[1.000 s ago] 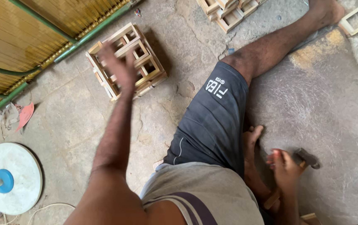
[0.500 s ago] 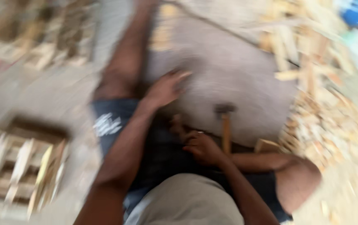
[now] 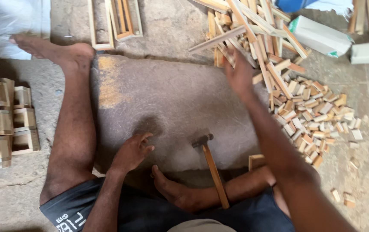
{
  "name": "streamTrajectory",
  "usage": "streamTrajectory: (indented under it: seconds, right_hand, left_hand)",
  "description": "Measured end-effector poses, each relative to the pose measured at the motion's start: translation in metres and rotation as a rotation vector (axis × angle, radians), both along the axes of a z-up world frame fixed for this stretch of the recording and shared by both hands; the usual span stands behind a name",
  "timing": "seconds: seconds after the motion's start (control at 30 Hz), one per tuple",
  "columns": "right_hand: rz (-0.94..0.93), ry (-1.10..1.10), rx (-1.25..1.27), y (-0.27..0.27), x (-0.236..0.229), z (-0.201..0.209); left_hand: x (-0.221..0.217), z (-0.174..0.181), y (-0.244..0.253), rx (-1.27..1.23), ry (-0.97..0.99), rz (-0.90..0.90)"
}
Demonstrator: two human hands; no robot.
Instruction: The person sits on the floor and assembles small wooden frames by hand. They pick up wooden pieces, align them, and use a hammer to tap the joints together, then place the completed frames aside.
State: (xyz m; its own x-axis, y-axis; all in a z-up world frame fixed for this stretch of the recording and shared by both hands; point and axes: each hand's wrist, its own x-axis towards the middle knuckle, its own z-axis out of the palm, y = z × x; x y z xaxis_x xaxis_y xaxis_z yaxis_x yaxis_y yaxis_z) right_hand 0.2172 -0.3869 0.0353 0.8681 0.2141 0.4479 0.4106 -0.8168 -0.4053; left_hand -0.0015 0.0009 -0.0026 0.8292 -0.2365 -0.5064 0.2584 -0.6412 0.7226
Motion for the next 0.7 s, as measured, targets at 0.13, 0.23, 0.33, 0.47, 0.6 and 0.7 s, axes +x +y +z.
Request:
streamTrajectory:
  seconds: [0.13, 0.23, 0.33, 0.47, 0.6, 0.7]
  right_hand:
    - [0.014, -0.116, -0.724, -0.003, 0.099, 0.014]
    - [0.028, 0.257, -1.446, 0.003, 0.131, -0.002]
    - [0.007, 0.253, -0.884, 0.017, 0.105, -0.022]
    - [-0.217, 0.952, 0.561, 0.062, -0.046, -0.037]
    - [-0.410, 1.560, 1.491, 0.129, -0.224, -0.062]
    - [0.167, 1.580, 1.433, 0.165, -0.287, -0.060]
  left_hand:
    - [-0.001, -0.006, 0.000, -0.023, -0.011, 0.010]
    - [0.002, -0.003, -0.001, -0.031, -0.062, 0.032]
    - [0.015, -0.005, 0.002, -0.048, -0.114, 0.100]
    - [0.011, -0.008, -0.005, -0.336, 0.022, 0.219]
    - [0.015, 0.004, -0.013, -0.874, 0.151, 0.389]
    - [0.013, 0.010, -0.017, -1.021, 0.120, 0.473]
